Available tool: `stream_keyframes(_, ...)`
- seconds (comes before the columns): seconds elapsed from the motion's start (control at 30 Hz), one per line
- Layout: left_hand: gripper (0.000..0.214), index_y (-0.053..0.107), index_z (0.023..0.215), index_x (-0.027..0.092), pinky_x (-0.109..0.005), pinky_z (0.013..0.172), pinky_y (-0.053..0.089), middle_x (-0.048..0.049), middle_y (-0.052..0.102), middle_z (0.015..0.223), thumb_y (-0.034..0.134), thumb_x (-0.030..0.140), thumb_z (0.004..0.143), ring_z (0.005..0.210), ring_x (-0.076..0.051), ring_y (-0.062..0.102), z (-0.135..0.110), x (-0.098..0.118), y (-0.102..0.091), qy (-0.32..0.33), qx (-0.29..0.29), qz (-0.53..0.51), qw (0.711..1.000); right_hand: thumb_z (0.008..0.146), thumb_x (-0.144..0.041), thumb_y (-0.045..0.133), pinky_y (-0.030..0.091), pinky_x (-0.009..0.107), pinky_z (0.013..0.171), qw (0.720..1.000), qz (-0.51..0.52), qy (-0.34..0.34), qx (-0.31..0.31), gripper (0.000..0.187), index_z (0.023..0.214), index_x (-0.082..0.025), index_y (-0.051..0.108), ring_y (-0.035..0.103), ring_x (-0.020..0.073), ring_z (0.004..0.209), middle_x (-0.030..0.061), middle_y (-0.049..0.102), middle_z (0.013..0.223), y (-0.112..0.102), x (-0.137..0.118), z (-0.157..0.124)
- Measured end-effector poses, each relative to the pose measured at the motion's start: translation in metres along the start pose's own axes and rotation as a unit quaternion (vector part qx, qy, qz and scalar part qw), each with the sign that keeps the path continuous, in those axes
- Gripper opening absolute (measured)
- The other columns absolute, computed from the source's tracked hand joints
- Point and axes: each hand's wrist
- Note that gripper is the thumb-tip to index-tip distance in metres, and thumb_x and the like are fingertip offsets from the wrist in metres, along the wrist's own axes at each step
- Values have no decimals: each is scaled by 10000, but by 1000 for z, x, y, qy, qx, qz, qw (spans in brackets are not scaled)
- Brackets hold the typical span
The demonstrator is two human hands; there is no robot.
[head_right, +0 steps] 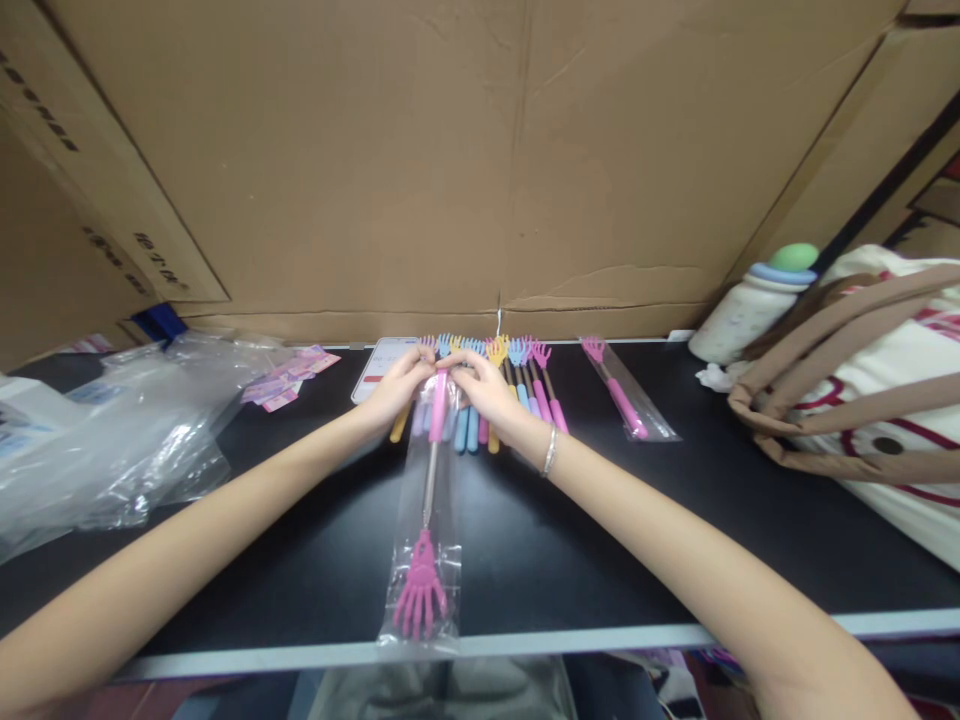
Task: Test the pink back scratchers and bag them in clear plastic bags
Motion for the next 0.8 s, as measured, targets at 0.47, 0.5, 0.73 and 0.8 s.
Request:
stream_keyframes(0.47,99,434,771,185,-152,502,372,64,436,630,468,95,795,509,-62,433,-2,2,6,-11,37,6,999,847,-172,512,413,138,477,999,-16,44,-9,138,969,-187,572,490,65,579,-37,517,675,-4,-2,9)
stream_keyframes(0.5,110,425,775,189,-150,497,368,70,426,620,468,90,794,497,-59,423,-1,2,6,-10,37,5,999,855,-176,515,422,137,482,998,-13,53,-15,166,1016,-189,553,504,67,583,-37,526,673,-5,-1,9)
stream_keyframes(0.73,70,472,826,181,-148,487,369,63,451,604,480,117,801,523,-68,456,-1,6,2,0,7,0,1000,901,-221,485,539,195,578,982,17,134,-131,154,1010,-154,570,620,103,713,53,643,851,-16,-9,11)
stream_keyframes(0.8,71,474,834,184,-148,475,369,66,460,583,492,128,793,509,-70,461,-1,8,1,2,-2,3,1000,902,-242,493,555,212,566,974,28,148,-167,148,979,-148,578,631,111,709,65,652,874,-20,-13,12)
Point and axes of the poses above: each hand's wrist, its own z-axis towards the middle knuckle, its own y-axis out of the palm, x = y × z
